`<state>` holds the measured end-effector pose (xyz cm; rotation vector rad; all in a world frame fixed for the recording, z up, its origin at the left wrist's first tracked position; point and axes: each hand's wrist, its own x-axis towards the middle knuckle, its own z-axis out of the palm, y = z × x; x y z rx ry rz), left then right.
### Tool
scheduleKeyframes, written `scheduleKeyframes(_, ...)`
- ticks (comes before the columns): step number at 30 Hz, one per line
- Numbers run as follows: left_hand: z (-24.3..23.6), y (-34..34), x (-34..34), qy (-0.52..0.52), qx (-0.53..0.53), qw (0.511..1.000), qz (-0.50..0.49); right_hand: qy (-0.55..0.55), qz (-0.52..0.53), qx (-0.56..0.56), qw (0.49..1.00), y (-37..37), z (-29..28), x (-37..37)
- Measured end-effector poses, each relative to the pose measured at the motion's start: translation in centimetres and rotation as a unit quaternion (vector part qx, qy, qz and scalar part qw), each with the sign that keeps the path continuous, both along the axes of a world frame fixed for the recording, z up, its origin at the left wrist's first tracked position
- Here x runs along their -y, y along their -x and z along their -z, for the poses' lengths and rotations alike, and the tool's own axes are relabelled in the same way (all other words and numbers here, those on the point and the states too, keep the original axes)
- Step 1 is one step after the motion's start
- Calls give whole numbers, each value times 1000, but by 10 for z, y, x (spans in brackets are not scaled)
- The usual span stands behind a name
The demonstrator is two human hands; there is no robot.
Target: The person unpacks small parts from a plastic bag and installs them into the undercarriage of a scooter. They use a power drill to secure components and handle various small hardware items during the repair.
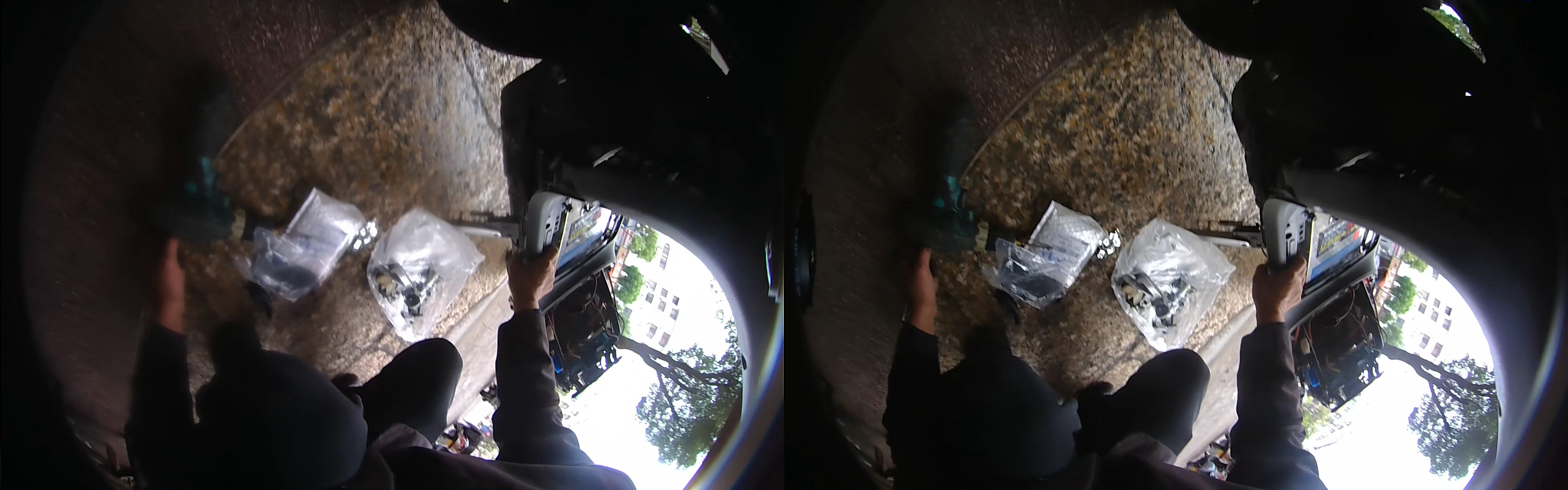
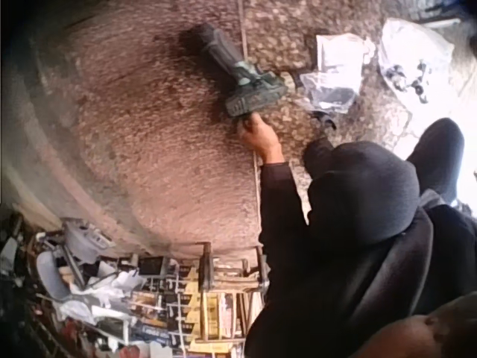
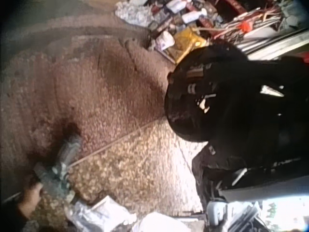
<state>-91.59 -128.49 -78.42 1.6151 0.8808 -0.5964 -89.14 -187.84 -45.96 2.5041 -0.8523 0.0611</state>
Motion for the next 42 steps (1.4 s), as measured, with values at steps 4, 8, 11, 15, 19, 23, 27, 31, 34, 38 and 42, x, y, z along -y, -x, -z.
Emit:
scheduleKeyframes(4,13,7,-12,83,-41,992,-87,7,12,8,1000,2,1,4)
scheduleKeyframes(8,35,19,-33,10,-14,1000,11,9,6,15,1000,0,2,1)
scheduleKeyframes(11,57,29,-47,-104,49,986,124,-3,15,15,1000,-2,1,-2)
scheduleKeyframes(15,55,22,-42,-214,125,949,196,-16,31,7,999,-3,1,-6)
scheduleKeyframes(19,17,11,-25,11,-44,993,-108,1,33,2,999,-5,1,-8)
scheduleKeyframes(23,22,1,-27,-28,-8,999,23,-12,29,12,999,-7,1,-9)
scheduleKeyframes(27,37,8,-33,5,5,1000,17,-4,18,21,1000,-7,1,-8)
scheduleKeyframes(31,23,-11,-20,-23,-9,1000,-4,7,18,19,1000,-5,0,-9)
scheduleKeyframes(34,-3,-34,-9,-41,-31,998,-27,4,9,13,1000,-5,-3,-11)
scheduleKeyframes(38,-22,-55,-5,-50,-25,998,-14,-48,-18,-11,999,-4,-15,-12)
scheduleKeyframes(42,-23,-65,-12,-123,66,989,43,-81,-153,44,984,19,-34,-5)
